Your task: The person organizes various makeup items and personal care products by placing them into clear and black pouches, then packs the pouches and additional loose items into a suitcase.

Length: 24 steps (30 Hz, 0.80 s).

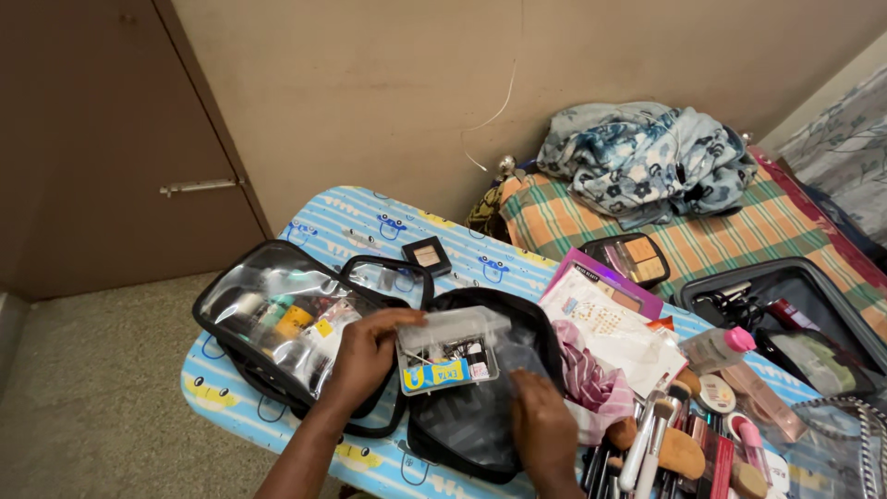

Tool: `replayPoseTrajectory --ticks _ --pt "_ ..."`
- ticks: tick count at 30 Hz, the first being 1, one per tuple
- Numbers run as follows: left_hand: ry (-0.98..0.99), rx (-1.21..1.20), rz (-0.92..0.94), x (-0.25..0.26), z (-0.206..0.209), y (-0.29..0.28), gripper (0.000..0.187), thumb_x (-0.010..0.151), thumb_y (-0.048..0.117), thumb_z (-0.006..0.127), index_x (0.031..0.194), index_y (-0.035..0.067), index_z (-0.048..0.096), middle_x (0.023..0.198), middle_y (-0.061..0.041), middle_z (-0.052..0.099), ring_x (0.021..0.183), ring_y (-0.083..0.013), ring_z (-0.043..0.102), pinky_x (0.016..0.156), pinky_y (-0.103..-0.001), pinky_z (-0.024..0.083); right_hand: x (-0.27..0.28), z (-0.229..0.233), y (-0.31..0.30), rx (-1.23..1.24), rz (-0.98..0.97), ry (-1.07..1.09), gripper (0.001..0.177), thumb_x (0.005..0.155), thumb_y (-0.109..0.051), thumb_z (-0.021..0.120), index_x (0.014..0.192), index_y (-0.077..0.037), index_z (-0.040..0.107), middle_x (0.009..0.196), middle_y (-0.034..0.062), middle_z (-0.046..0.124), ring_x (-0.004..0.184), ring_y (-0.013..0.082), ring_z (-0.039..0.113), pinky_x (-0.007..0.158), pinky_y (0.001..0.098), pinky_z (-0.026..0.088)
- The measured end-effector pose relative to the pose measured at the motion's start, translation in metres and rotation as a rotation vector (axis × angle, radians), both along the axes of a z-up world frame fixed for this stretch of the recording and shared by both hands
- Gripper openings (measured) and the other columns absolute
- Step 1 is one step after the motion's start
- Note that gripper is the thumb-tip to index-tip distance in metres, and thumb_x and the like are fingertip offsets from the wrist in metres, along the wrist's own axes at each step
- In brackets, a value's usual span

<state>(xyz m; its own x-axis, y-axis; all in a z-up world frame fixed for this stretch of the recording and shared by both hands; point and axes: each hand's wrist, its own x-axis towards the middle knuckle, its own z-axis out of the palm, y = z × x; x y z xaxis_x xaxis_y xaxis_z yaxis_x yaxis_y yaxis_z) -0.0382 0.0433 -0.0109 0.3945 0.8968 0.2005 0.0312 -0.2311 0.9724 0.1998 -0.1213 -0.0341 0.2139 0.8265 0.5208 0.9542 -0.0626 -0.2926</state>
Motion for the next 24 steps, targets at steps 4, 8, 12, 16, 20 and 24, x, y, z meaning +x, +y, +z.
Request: replayPoseTrajectory --ticks 4,8,12,16,20,24 --pt "0.33 0.17 -0.125 -0.007 0.012 -0.011 0.062 0.079 -0.025 0.048 0.115 0.016 0.079 0.142 -0.006 0.065 0.136 -0.026 0.057 0.113 -0.035 0.043 -0.008 -0.016 0.003 -0.207 -0.006 0.161 0.027 0.077 -0.016 0.078 0.103 -0.008 0.074 0.116 0.011 0.075 0.111 0.0322 0.068 0.089 0.0387 0.054" --pt "0.597 0.12 -0.202 -0.009 0.024 -0.024 0.077 0.075 -0.026 0.051 0.126 0.027 0.074 0.156 0.0 0.048 0.146 -0.0245 0.04 0.116 -0.035 0.031 0.001 -0.021 0.008 -0.2 -0.087 0.608 0.035 0.088 -0.014 0.066 0.122 -0.009 0.072 0.114 0.0109 0.078 0.102 0.0248 0.075 0.089 0.0355 0.059" --pt "0.712 0.057 -0.225 -0.005 0.029 -0.035 0.091 0.074 -0.027 0.047 0.14 0.033 0.065 0.163 -0.001 0.034 0.151 -0.0228 0.031 0.118 -0.033 0.026 0.017 -0.02 0.031 -0.104 0.167 1.471 0.048 0.101 -0.027 0.056 0.145 -0.009 0.059 0.137 0.015 0.067 0.116 0.0177 0.07 0.096 0.0315 0.057" --pt "0.621 0.251 -0.221 -0.008 0.03 -0.04 0.074 0.082 -0.016 0.049 0.143 0.025 0.06 0.165 -0.016 0.026 0.151 -0.0329 0.029 0.123 -0.041 0.026 0.013 -0.008 0.049 -0.376 0.104 1.359 0.062 0.094 -0.023 0.063 0.152 -0.016 0.046 0.133 0.0162 0.062 0.096 0.0198 0.071 0.082 0.033 0.059" --pt "0.717 0.209 -0.32 -0.007 0.04 -0.042 0.061 0.094 0.015 0.063 0.153 0.022 0.049 0.17 -0.02 0.011 0.151 -0.0407 0.017 0.122 -0.049 0.018 0.01 -0.006 0.053 -0.418 0.034 1.388 0.065 0.091 -0.019 0.066 0.153 -0.01 0.048 0.125 0.0188 0.068 0.088 0.0234 0.071 0.079 0.0333 0.06" --pt "0.863 0.489 -0.281 0.007 0.041 -0.049 0.099 0.074 0.041 0.088 0.152 0.007 0.039 0.166 -0.028 0.011 0.145 -0.0547 0.014 0.115 -0.06 0.017 0.016 -0.007 0.057 -0.394 -0.028 1.596 0.062 0.091 -0.014 0.065 0.15 -0.004 0.049 0.117 0.0174 0.071 0.093 0.0225 0.073 0.084 0.038 0.062"
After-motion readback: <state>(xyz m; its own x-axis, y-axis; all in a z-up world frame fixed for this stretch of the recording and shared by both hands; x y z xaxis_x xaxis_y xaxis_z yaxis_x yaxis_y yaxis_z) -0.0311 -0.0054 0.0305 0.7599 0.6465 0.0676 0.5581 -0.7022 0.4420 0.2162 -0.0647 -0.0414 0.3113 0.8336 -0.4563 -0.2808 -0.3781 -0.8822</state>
